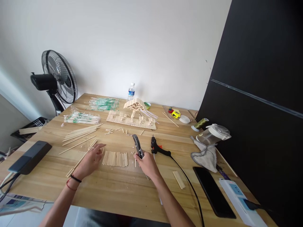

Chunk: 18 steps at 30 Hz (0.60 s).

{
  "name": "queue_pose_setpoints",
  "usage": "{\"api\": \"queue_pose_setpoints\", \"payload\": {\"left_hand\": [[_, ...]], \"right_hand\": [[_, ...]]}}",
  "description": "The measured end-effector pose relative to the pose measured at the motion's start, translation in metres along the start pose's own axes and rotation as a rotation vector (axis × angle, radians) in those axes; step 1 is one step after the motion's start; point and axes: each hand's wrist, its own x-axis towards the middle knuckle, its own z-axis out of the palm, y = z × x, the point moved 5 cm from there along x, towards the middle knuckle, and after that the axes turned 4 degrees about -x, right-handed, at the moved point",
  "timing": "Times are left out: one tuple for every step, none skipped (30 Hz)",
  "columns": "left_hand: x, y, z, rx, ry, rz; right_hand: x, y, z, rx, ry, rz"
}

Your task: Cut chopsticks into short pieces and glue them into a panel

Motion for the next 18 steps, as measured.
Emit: {"api": "queue_pose_setpoints", "payload": {"left_hand": [[0.000,0.003,0.001,0.012,-0.014,0.012],[0.001,0.006,0.002,0.023,-0.026,0.023],[0.001,0.008,0.003,0.032,-0.036,0.030],[0.002,0.010,0.004,0.040,-0.042,0.035],[0.002,0.011,0.005,0.047,-0.046,0.037],[0.002,0.012,0.005,0.052,-0.049,0.037],[0.002,0.012,0.005,0.057,-0.052,0.036],[0.001,0.012,0.005,0.059,-0.054,0.035],[0.001,0.013,0.005,0.061,-0.057,0.034],[0.000,0.013,0.005,0.061,-0.060,0.032],[-0.001,0.014,0.004,0.061,-0.062,0.031],[-0.003,0.015,0.004,0.061,-0.064,0.029],[-0.004,0.016,0.004,0.060,-0.067,0.028],[-0.005,0.017,0.004,0.059,-0.070,0.026],[-0.006,0.018,0.004,0.058,-0.072,0.025],[-0.007,0.019,0.004,0.056,-0.075,0.025],[-0.008,0.020,0.004,0.054,-0.076,0.024],[-0.008,0.021,0.004,0.053,-0.077,0.024]], "right_hand": [[0.002,-0.004,0.001,-0.038,-0.003,-0.013],[0.004,-0.007,0.003,-0.076,-0.007,-0.024],[0.005,-0.011,0.005,-0.111,-0.010,-0.033],[0.006,-0.014,0.007,-0.145,-0.012,-0.039],[0.007,-0.017,0.009,-0.175,-0.015,-0.042],[0.007,-0.019,0.012,-0.201,-0.017,-0.043],[0.007,-0.021,0.014,-0.223,-0.019,-0.043],[0.007,-0.022,0.016,-0.240,-0.022,-0.043],[0.008,-0.023,0.018,-0.251,-0.024,-0.046],[0.008,-0.023,0.020,-0.257,-0.026,-0.050],[0.008,-0.024,0.021,-0.256,-0.027,-0.054],[0.009,-0.024,0.022,-0.249,-0.028,-0.059],[0.009,-0.024,0.023,-0.236,-0.029,-0.062],[0.010,-0.023,0.023,-0.217,-0.031,-0.064],[0.010,-0.022,0.023,-0.195,-0.036,-0.065],[0.010,-0.021,0.022,-0.170,-0.044,-0.065],[0.009,-0.020,0.021,-0.144,-0.054,-0.064],[0.007,-0.019,0.020,-0.121,-0.065,-0.063]]}}
